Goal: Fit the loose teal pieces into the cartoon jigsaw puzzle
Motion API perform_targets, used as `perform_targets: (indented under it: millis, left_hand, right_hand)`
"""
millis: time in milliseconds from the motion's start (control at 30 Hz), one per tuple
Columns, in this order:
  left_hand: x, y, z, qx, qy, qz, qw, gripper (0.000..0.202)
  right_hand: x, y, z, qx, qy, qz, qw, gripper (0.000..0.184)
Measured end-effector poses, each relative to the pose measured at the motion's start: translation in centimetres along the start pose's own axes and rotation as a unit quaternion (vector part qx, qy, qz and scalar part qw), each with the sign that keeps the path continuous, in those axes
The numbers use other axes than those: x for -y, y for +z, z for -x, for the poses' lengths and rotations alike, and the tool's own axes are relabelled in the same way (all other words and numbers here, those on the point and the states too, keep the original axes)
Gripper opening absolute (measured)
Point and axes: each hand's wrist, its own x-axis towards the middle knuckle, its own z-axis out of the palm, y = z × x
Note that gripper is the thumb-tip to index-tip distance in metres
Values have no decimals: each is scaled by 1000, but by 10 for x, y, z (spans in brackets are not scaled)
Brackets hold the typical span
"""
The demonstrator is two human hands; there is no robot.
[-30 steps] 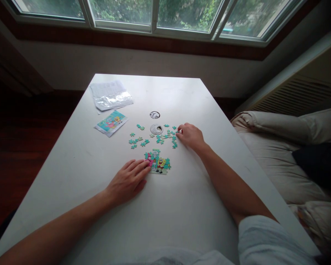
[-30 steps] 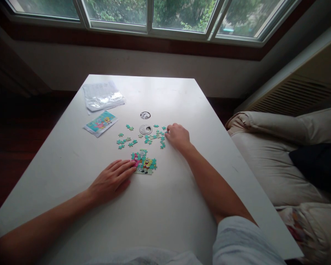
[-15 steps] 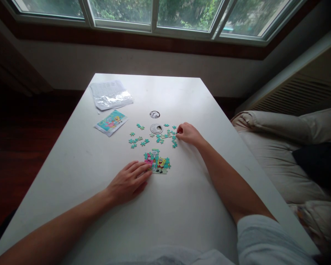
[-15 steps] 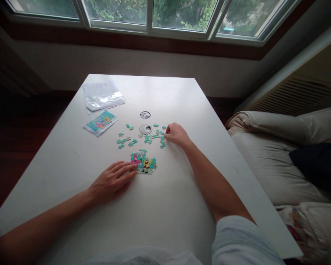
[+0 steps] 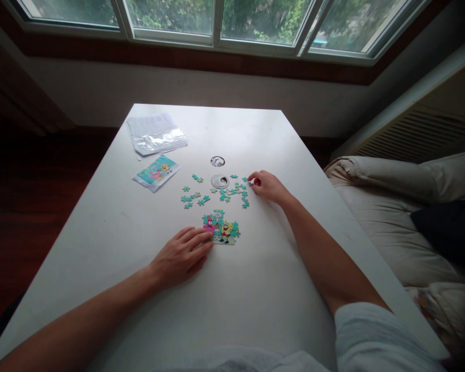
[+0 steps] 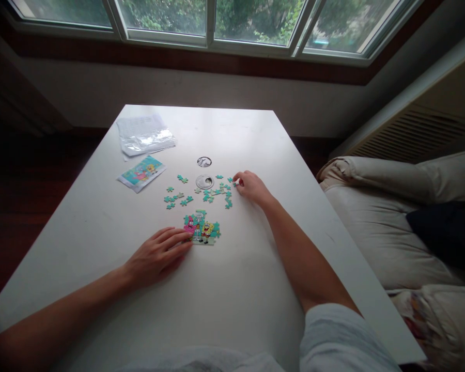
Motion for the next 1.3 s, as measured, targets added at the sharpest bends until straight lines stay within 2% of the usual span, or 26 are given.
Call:
perform_targets:
  millis: [133, 300, 800, 900, 1067, 1133, 1233, 1300]
  left_hand:
    - [1, 0, 0, 2, -3, 5, 1000, 32]
    - [1, 0, 1, 7, -8, 5, 1000, 33]
    - [1, 2, 1, 3, -10, 6, 1000, 33]
    - [1, 2, 2, 7, -9, 7, 1000, 33]
    - [1, 0, 1, 29, -8, 18, 999, 37]
    - [1, -1, 1, 40, -1, 28, 999, 39]
    - [0, -1, 1, 47, 9, 40, 998, 42]
    - [0, -1, 0, 47, 11, 42, 998, 42]
  right_hand:
    - [5, -2, 5, -29, -2, 63, 998, 22]
    - [18, -3, 10, -24, -15, 118, 993, 19]
    - [11, 4, 3, -38, -10, 75, 996, 14]
    - [11, 1, 2, -35, -2, 23, 999, 13]
    - [14, -4, 1, 0, 10, -120, 993, 12]
    - [20, -4, 1, 12, 4, -209, 978, 22]
    - [39, -1, 4, 61, -19, -349, 935, 40]
    - [57, 3, 7, 95, -33, -394, 913, 35]
